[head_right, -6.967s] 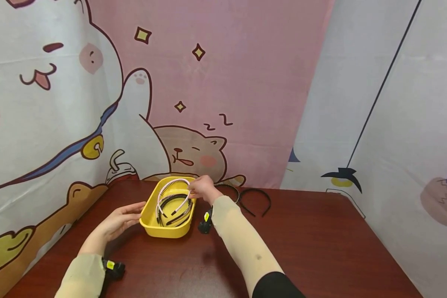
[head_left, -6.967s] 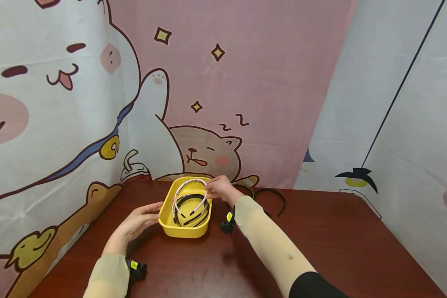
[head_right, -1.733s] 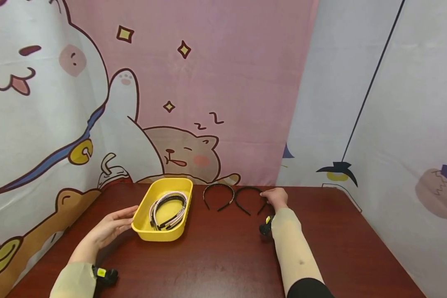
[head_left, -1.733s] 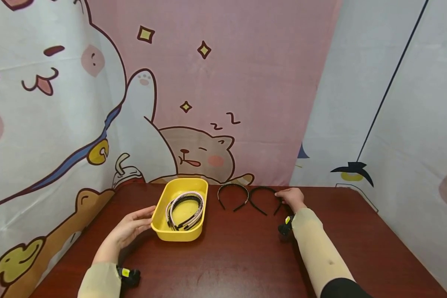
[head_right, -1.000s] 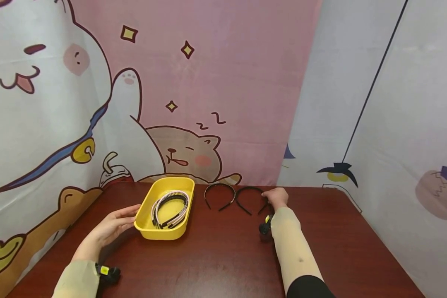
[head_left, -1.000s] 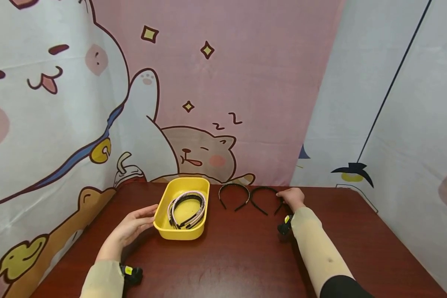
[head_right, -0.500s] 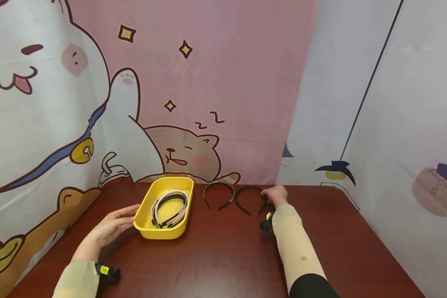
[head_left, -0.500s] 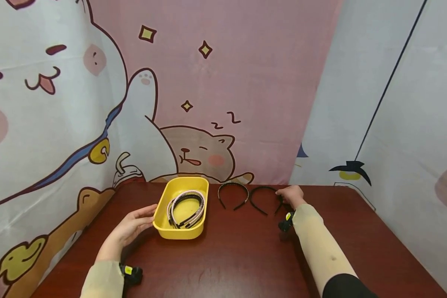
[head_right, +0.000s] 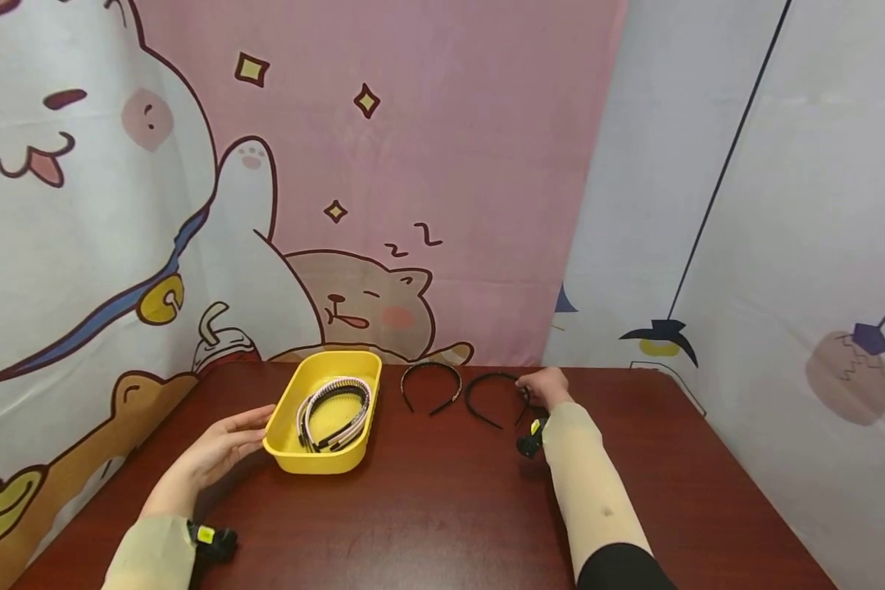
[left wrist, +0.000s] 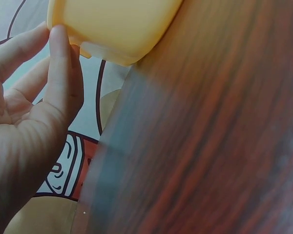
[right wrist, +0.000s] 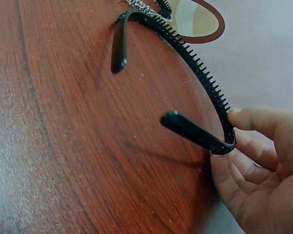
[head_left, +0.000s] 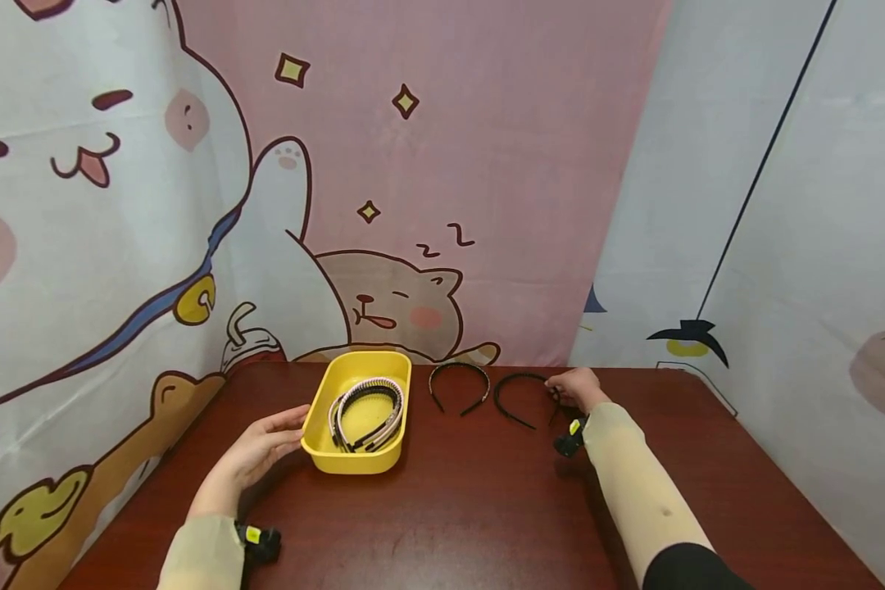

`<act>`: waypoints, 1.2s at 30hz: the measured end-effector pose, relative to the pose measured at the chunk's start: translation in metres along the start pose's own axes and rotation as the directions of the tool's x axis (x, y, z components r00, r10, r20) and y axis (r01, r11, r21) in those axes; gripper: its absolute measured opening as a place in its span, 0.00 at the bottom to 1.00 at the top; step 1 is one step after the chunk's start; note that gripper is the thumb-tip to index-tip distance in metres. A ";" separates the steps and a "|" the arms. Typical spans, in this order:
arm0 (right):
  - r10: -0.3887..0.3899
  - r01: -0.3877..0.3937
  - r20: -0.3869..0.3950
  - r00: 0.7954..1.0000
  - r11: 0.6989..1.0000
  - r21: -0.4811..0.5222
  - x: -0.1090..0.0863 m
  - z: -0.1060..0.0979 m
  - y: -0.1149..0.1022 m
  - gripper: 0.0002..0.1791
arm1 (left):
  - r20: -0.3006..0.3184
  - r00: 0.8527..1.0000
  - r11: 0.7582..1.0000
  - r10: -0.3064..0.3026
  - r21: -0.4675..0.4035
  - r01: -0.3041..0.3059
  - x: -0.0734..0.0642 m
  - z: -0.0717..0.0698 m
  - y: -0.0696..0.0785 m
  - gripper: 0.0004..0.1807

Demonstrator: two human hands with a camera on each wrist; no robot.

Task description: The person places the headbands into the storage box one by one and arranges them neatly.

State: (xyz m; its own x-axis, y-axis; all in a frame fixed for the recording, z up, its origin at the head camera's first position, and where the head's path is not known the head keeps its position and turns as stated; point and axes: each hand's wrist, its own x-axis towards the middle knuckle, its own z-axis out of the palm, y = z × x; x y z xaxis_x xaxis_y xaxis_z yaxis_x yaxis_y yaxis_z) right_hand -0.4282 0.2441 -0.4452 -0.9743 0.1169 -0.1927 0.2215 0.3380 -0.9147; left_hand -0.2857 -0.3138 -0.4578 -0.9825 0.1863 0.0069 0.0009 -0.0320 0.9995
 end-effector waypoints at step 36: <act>0.047 -0.058 0.242 0.969 0.998 0.039 -0.010 -0.004 -0.001 0.22 | -0.010 1.000 1.000 -0.019 -0.006 0.019 0.000 0.002 0.000 0.35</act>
State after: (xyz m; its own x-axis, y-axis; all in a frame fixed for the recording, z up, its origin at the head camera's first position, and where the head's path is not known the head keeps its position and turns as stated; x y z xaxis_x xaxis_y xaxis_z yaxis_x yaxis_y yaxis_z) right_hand -0.4185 0.2461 -0.4412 -0.9438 -0.0970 -0.3159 0.2760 0.2944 -0.9150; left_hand -0.2856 -0.3121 -0.4573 -0.9841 0.1769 -0.0127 -0.0191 -0.0345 0.9992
